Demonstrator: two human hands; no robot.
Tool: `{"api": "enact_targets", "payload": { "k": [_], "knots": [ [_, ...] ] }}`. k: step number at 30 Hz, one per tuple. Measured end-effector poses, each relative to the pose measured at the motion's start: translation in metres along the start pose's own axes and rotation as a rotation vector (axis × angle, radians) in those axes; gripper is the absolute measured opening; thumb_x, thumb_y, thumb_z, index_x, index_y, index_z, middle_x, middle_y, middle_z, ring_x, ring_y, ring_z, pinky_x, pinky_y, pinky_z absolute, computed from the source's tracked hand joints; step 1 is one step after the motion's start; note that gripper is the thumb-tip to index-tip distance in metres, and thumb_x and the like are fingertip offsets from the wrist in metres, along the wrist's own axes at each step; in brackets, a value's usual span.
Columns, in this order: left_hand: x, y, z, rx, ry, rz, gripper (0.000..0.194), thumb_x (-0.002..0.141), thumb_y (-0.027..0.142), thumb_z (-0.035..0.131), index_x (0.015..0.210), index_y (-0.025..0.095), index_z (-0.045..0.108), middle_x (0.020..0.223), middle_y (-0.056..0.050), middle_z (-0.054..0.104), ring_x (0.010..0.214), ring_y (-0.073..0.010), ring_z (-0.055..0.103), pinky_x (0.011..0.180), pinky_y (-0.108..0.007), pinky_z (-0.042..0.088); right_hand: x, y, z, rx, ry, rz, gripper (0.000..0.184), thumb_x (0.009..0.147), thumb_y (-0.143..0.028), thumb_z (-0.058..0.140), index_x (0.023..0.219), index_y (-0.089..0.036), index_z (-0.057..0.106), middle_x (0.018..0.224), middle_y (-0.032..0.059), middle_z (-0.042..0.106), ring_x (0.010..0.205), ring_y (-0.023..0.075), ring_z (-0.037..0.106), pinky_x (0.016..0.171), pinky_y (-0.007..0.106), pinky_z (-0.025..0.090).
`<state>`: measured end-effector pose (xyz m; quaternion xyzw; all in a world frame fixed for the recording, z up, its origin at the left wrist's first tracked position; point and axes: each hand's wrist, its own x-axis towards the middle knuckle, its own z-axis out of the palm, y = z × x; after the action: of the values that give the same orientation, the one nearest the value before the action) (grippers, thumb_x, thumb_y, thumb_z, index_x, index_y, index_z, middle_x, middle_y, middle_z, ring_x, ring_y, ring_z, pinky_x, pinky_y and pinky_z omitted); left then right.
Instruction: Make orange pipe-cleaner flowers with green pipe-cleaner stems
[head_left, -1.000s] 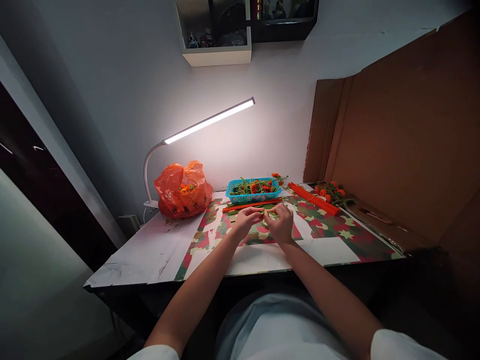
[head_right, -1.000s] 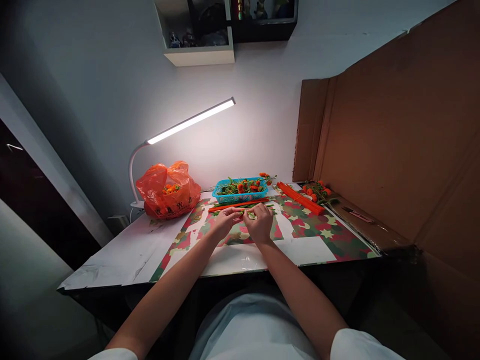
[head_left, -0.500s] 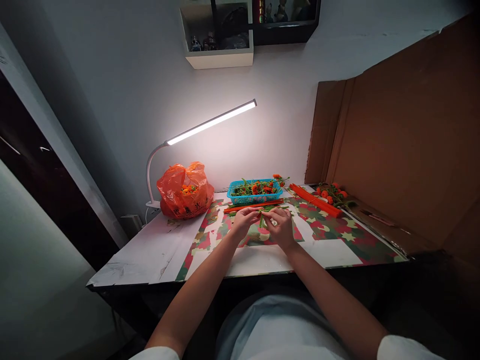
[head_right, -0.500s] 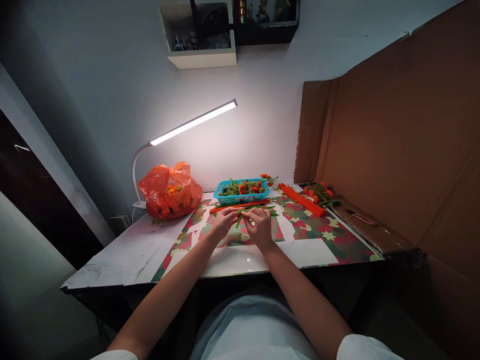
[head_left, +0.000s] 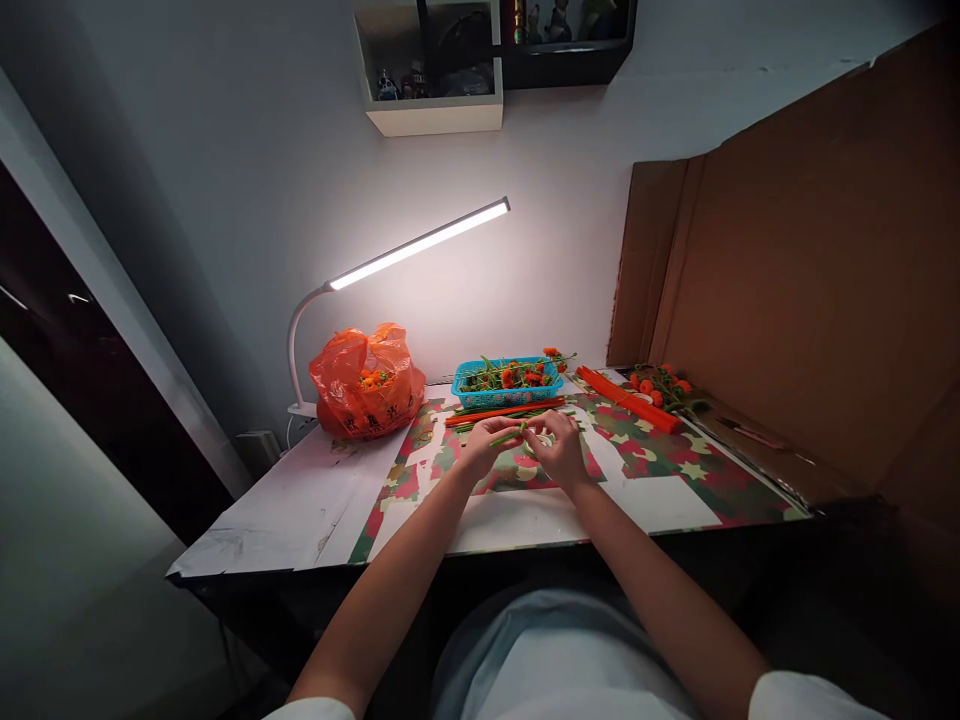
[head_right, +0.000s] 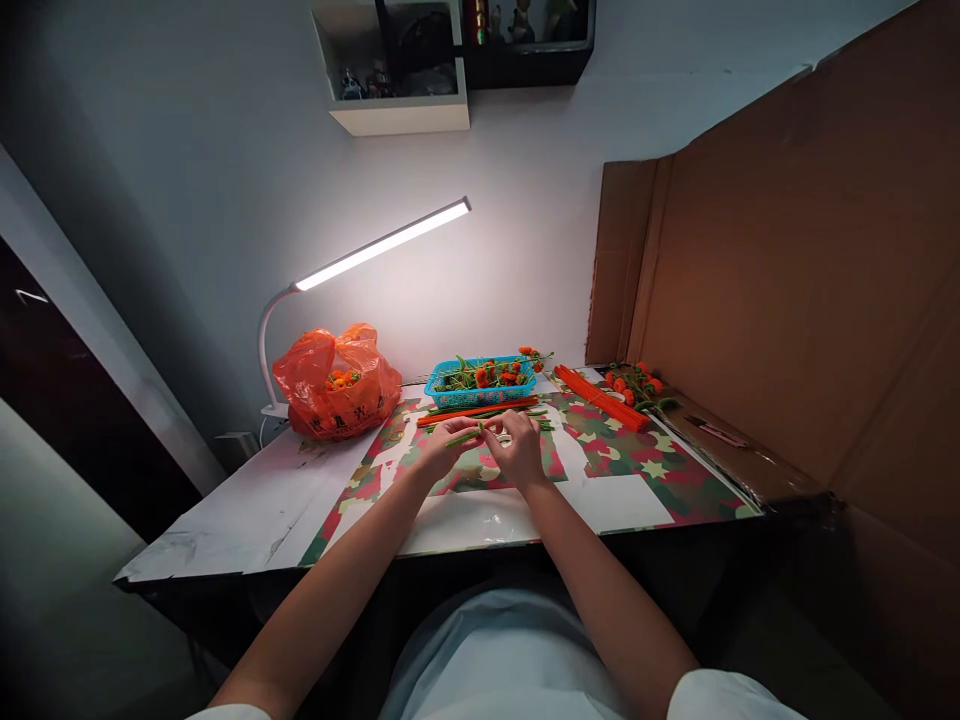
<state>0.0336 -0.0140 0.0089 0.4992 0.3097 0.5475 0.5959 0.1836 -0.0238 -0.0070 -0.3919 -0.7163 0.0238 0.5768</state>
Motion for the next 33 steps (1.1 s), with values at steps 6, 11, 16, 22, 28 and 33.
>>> {"api": "enact_targets", "payload": {
  "k": [6,11,16,22,28,33],
  "knots": [
    [0.0029,-0.001,-0.0026,-0.028,0.01,-0.018,0.034,0.042,0.03,0.089,0.066,0.014,0.07,0.069,-0.004,0.07,0.067,-0.0146,0.064,0.079,-0.033,0.049,0.0009,-0.0008,0.0016,0.042,-0.07,0.037,0.016,0.087,-0.032,0.052,0.075,-0.022,0.058,0.07,-0.0015,0.058,0.071,0.0164,0.053,0.074,0.031,0.035],
    [0.0037,-0.0025,-0.004,-0.031,0.007,-0.011,0.034,0.042,0.029,0.089,0.066,0.015,0.07,0.069,-0.004,0.07,0.069,-0.0162,0.065,0.08,-0.034,0.049,0.001,-0.0015,0.0035,0.06,-0.12,0.066,0.016,0.086,-0.032,0.049,0.076,-0.021,0.053,0.074,-0.0007,0.058,0.072,0.0166,0.054,0.074,0.03,0.035],
    [0.0038,-0.0023,-0.0044,0.001,-0.015,-0.011,0.031,0.047,0.03,0.087,0.068,0.015,0.071,0.068,-0.005,0.07,0.065,-0.0145,0.063,0.077,-0.033,0.05,0.0009,0.0004,0.0057,0.074,-0.127,0.087,0.016,0.086,-0.032,0.047,0.075,-0.021,0.051,0.072,-0.0009,0.057,0.072,0.0169,0.054,0.069,0.028,0.036],
    [0.0025,-0.0025,-0.0062,0.043,-0.032,0.017,0.028,0.053,0.032,0.085,0.064,0.013,0.069,0.065,-0.004,0.067,0.064,-0.0138,0.062,0.074,-0.031,0.05,0.0003,0.0023,0.008,0.082,-0.101,0.092,0.019,0.087,-0.033,0.048,0.073,-0.021,0.053,0.069,-0.0007,0.058,0.068,0.0164,0.054,0.066,0.027,0.037],
    [0.0049,-0.0028,-0.0072,0.045,0.007,0.057,0.03,0.055,0.036,0.083,0.065,0.013,0.066,0.07,-0.004,0.068,0.067,-0.0149,0.063,0.075,-0.032,0.05,0.0012,0.0007,0.0042,0.059,-0.057,0.045,0.007,0.083,-0.026,0.055,0.084,-0.023,0.061,0.074,-0.0003,0.061,0.071,0.0174,0.055,0.069,0.029,0.038],
    [0.0058,-0.0013,-0.0085,0.073,0.009,0.056,0.029,0.056,0.036,0.081,0.066,0.013,0.067,0.07,-0.005,0.069,0.065,-0.0146,0.063,0.075,-0.032,0.051,0.0014,-0.0013,-0.0011,0.011,-0.031,-0.014,0.011,0.084,-0.023,0.058,0.082,-0.025,0.068,0.079,0.0007,0.065,0.08,0.0194,0.056,0.077,0.033,0.033]
  ]
}}
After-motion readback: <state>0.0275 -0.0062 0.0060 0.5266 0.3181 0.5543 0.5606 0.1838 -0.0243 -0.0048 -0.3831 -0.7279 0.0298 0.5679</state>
